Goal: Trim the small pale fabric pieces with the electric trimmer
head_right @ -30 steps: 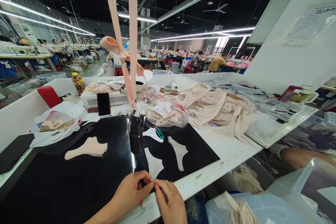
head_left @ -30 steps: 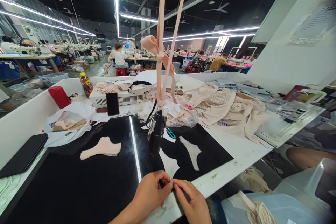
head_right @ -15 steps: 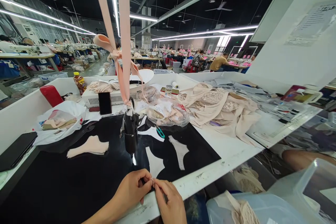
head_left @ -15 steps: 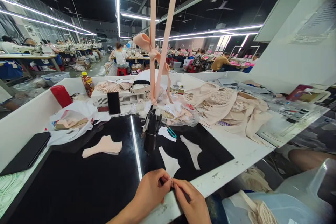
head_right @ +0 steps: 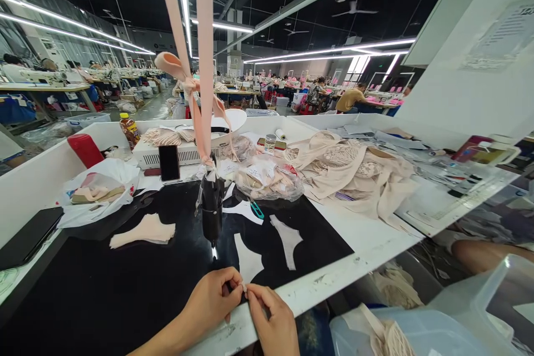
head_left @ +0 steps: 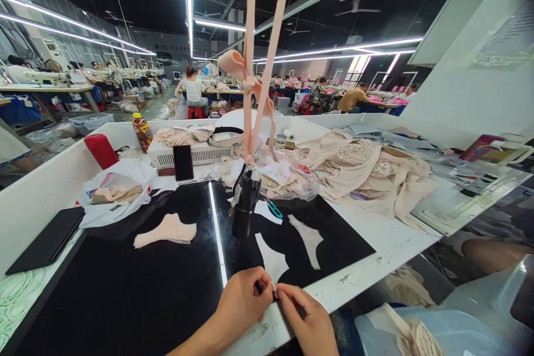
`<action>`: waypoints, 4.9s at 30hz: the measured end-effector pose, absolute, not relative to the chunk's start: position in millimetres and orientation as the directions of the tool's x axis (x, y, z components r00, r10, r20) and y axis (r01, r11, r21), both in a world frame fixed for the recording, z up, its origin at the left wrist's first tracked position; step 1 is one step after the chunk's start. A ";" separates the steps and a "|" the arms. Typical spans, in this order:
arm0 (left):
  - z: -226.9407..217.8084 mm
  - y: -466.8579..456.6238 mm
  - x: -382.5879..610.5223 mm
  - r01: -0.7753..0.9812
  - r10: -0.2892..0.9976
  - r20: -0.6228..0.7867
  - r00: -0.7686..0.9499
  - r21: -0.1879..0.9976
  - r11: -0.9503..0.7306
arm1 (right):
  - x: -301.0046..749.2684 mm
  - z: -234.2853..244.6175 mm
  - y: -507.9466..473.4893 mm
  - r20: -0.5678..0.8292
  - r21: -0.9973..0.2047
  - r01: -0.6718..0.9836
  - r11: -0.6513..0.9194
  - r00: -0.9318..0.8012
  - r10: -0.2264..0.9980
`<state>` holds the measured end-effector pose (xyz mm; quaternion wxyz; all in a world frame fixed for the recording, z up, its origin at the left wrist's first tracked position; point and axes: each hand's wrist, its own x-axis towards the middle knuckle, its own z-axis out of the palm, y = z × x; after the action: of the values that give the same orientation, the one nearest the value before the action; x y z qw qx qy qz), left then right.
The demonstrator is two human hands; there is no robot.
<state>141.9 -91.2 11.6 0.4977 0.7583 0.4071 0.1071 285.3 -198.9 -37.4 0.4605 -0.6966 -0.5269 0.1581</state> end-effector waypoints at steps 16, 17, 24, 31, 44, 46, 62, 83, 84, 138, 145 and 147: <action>16.9 -91.9 139.0 0.471 0.696 -0.240 0.677 0.868 -0.159 | 283.2 -33.6 -198.8 0.208 -0.836 0.542 -0.083 0.453 0.867; 16.2 -91.7 138.8 0.468 0.693 -0.242 0.679 0.870 -0.155 | 282.9 -33.8 -198.8 0.216 -0.833 0.548 -0.078 0.451 0.866; 8.3 -90.5 137.1 0.440 0.677 -0.229 0.700 0.884 -0.156 | 281.3 -39.1 -201.5 0.214 -0.817 0.570 -0.083 0.434 0.875; 10.2 -91.0 137.7 0.434 0.684 -0.222 0.695 0.888 -0.153 | 282.5 -38.7 -200.9 0.211 -0.821 0.564 -0.085 0.439 0.873; 13.0 -92.5 137.7 0.460 0.701 -0.237 0.672 0.876 -0.146 | 278.3 -37.8 -200.8 0.172 -0.852 0.511 -0.115 0.481 0.859; 12.6 -92.2 137.8 0.462 0.700 -0.240 0.673 0.875 -0.145 | 274.0 -35.2 -200.6 0.150 -0.871 0.471 -0.138 0.523 0.839; 11.0 -94.2 139.3 0.476 0.725 -0.173 0.667 0.847 -0.236 | 311.8 -11.4 -176.4 -0.079 -0.981 0.092 -0.174 0.626 0.776; -25.8 -86.2 138.8 0.118 0.257 0.449 0.856 0.315 -0.942 | 346.2 27.4 -93.1 -0.231 -0.966 -0.219 -0.139 0.477 0.848; -25.0 -85.7 138.7 0.136 0.270 0.405 0.873 0.330 -0.934 | 348.0 28.0 -87.9 -0.222 -0.967 -0.217 -0.130 0.479 0.849; 28.8 -52.2 20.7 0.228 0.777 -0.203 0.596 0.970 0.079 | 198.4 6.8 -171.8 0.175 -0.960 0.259 0.108 0.253 0.951; 17.5 -38.7 10.5 0.446 0.872 0.082 0.483 0.833 -0.326 | 213.0 -25.9 -152.0 0.322 -0.691 0.694 0.205 0.040 0.946; 16.0 -41.7 8.1 0.442 0.846 0.141 0.515 0.801 -0.403 | 219.0 -30.4 -157.8 0.370 -0.663 0.721 0.200 0.084 0.925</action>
<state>8.1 -41.7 16.0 0.3641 0.7904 0.4073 0.2770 219.0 -157.8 -30.4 0.3980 -0.6195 -0.6644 0.1279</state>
